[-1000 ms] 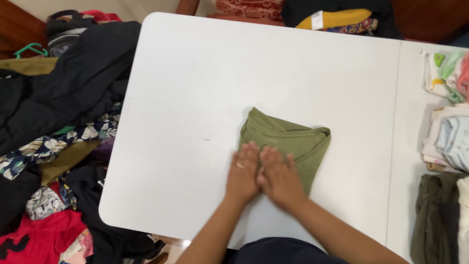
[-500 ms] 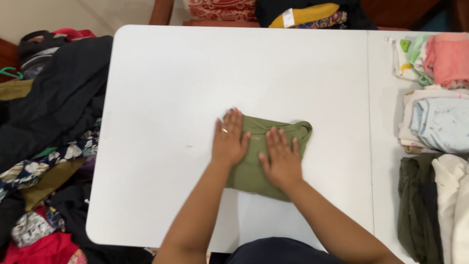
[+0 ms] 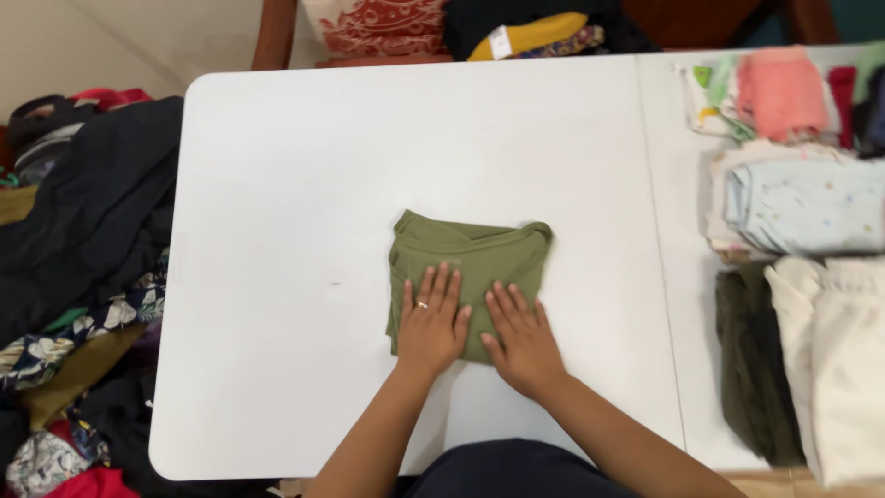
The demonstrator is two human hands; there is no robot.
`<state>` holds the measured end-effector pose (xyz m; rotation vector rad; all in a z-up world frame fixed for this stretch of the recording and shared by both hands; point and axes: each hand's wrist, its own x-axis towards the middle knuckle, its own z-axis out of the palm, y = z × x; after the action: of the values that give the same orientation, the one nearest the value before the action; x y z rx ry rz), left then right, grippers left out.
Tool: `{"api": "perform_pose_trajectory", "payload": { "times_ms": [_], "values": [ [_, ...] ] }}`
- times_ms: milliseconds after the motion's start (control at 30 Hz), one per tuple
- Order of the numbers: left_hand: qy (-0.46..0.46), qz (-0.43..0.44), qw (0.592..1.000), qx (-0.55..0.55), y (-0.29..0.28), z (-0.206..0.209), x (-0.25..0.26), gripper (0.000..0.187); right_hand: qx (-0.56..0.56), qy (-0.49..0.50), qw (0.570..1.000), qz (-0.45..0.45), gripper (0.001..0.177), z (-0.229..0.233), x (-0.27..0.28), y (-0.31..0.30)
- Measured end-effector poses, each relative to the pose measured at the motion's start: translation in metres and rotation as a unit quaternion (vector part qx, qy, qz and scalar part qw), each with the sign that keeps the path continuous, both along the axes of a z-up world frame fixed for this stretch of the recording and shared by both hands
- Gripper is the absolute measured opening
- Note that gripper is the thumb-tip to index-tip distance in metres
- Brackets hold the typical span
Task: The person folds a green t-shirt and a red t-shirt on a white table. They smooth each shirt, fold the sides inward, fold the bottom up, and then fold the shirt in half to create a compact stack.
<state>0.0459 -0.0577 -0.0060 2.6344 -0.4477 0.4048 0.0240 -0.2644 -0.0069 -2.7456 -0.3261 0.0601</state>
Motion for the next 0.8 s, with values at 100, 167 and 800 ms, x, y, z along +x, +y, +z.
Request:
{"api": "perform_pose_trajectory", "payload": {
  "times_ms": [100, 167, 800],
  "values": [
    [0.031, 0.036, 0.999, -0.011, 0.004, -0.012, -0.003, 0.053, -0.023, 0.051, 0.996, 0.063, 0.069, -0.009, -0.010, 0.000],
    [-0.033, 0.086, 0.996, -0.009, 0.019, -0.009, -0.001, 0.053, 0.105, -0.070, 0.992, 0.010, 0.072, -0.023, -0.013, -0.009],
    [0.481, 0.225, 0.651, -0.542, 0.054, 0.065, -0.059, 0.103, 0.370, 0.264, 0.822, -0.344, 0.072, 0.073, -0.041, -0.007]
  ]
}}
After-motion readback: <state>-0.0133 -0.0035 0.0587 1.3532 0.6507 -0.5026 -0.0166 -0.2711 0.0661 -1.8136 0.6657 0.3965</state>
